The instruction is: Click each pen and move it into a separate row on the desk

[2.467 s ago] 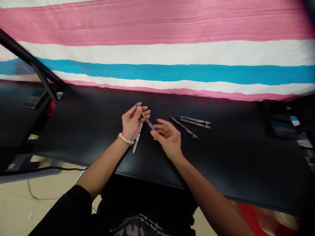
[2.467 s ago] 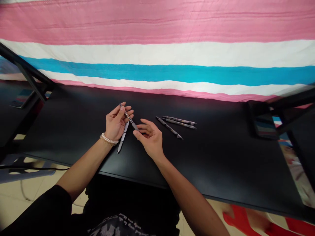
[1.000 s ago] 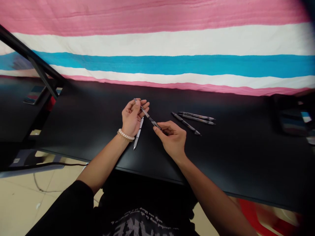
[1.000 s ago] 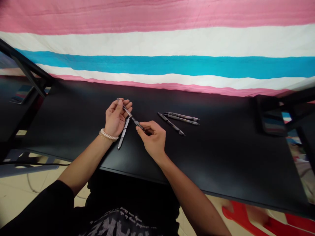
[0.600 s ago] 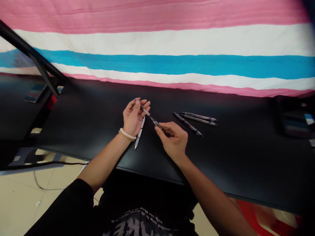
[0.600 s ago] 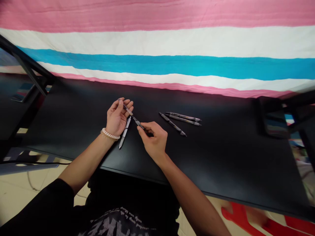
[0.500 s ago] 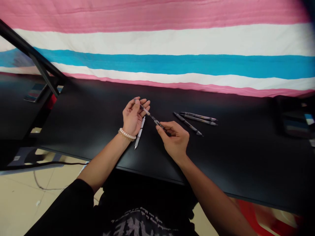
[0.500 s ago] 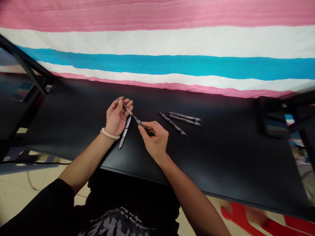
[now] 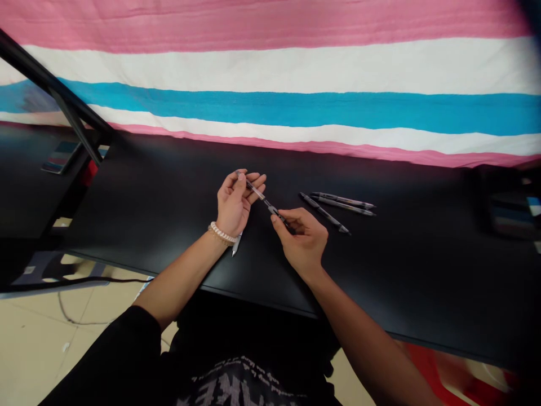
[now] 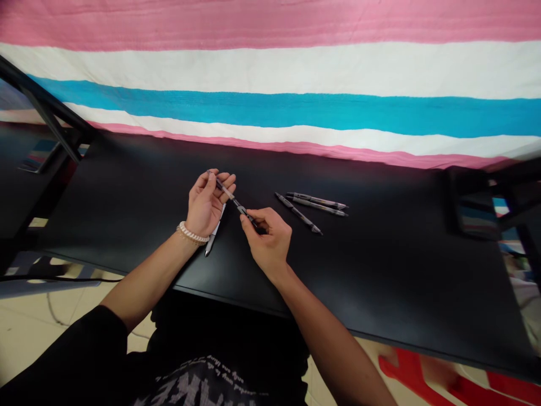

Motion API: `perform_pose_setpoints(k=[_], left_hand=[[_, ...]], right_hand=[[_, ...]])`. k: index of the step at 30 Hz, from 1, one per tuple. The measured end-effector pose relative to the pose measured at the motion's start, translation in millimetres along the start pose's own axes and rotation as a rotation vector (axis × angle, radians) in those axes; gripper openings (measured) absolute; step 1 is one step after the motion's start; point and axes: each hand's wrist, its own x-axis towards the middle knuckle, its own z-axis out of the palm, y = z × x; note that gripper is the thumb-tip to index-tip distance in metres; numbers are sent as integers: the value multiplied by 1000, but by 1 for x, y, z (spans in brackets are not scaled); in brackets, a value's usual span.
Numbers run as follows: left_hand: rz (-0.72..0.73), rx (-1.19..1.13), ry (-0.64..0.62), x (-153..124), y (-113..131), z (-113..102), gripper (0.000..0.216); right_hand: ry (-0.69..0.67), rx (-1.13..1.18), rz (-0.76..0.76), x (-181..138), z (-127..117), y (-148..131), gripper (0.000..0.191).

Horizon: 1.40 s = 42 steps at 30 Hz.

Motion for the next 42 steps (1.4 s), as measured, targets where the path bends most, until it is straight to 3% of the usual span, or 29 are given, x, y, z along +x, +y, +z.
perform_pose_setpoints(k=[12,19,23,29,34,38,42], left_hand=[[-42,13,-26,-1,1,-1,4],[-116,44,-133,-7,0,2,3],[-137,45,-162,-8,-1,4,3],[-60,-14,67,3,1,0,3],[-79,-115,244,12,10,-1,12],[-125,-168,306,15,17,0,23],[-121,-177,327,16,20,0,17]], right_hand=[[47,3,-41,2,-3,-3,9],[-85,43,31,3,-4,2,27],[-129,-15,-8,5,-7,-1,22],[-112,-12,39,10,-12,-3,19],[-100,88,100,10,-10,-4,19],[-89,84,92,10,-9,-5,18],[-93,72,89,10,-10,-5,19]])
